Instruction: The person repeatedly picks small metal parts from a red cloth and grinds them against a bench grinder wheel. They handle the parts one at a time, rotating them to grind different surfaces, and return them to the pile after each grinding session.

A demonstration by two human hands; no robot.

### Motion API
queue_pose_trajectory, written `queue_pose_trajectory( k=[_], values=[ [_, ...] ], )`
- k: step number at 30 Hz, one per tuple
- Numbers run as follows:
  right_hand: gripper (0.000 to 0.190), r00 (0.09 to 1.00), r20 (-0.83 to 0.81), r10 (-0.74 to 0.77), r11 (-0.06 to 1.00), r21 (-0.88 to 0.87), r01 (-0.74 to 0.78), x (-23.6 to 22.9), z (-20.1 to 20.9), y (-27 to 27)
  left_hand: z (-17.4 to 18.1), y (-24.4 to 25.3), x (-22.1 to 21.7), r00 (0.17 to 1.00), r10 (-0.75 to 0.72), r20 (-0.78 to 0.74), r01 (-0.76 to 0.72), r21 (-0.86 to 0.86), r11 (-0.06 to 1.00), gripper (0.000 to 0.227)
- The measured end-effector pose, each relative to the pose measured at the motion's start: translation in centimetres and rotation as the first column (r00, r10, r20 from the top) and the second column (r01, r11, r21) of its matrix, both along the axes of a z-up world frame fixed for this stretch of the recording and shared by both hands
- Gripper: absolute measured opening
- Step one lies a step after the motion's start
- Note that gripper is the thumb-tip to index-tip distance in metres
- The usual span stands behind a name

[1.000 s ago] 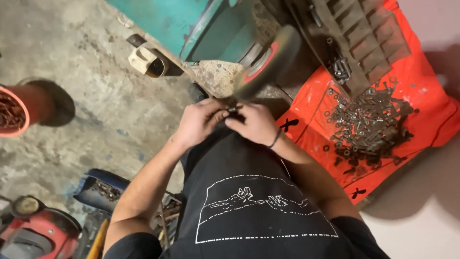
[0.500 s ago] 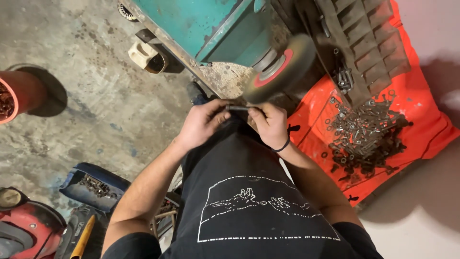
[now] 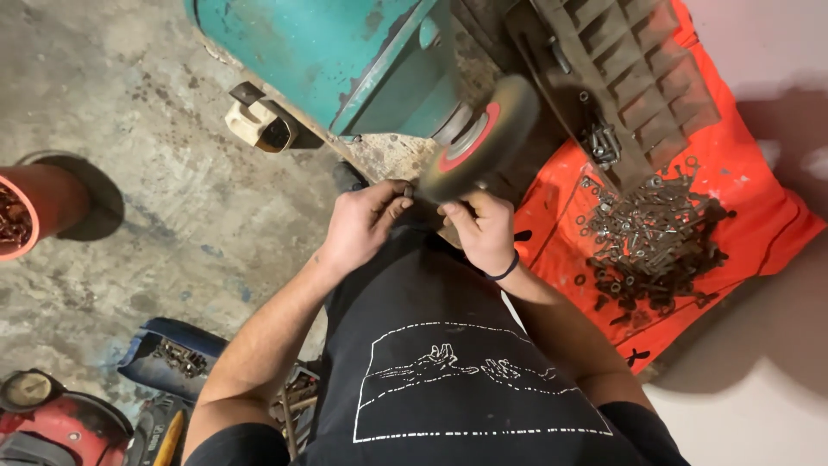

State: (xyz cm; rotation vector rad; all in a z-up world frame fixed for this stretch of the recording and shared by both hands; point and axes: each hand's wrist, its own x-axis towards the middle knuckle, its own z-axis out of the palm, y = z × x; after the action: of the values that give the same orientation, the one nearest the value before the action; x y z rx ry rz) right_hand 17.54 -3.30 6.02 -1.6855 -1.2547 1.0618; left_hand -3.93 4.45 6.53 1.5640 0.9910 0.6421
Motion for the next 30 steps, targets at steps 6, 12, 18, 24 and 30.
queue_pose_trajectory(
  k=[6,12,18,24,30],
  values=[
    [0.016,0.998,-0.052,-0.036,0.999,0.025,0.037,0.5,0.0,-1.4,-0.3,-0.7,1.2,0.992,0.014,0.125,0.011,-0.195,0.981,0.016],
    [0.018,0.999,-0.044,-0.008,1.0,-0.001,0.008,1.4,0.9,-2.1,-0.4,-1.1,1.9,0.995,-0.019,0.099,0.032,-0.141,0.99,0.014],
    [0.018,0.998,0.042,0.043,0.998,0.049,-0.045,1.2,1.9,-0.9,-0.7,-1.2,1.9,0.987,0.001,0.16,0.039,-0.25,0.967,0.019],
    [0.026,0.995,-0.087,0.056,0.998,0.006,-0.055,0.9,-1.0,-0.7,-1.1,-0.8,1.1,0.995,0.039,0.092,-0.028,-0.128,0.991,0.017],
    [0.03,0.979,-0.204,-0.004,0.999,-0.052,-0.006,0.4,-0.9,-0.8,-2.2,-0.8,0.9,0.988,-0.004,0.156,0.021,-0.106,0.994,0.017]
  ],
)
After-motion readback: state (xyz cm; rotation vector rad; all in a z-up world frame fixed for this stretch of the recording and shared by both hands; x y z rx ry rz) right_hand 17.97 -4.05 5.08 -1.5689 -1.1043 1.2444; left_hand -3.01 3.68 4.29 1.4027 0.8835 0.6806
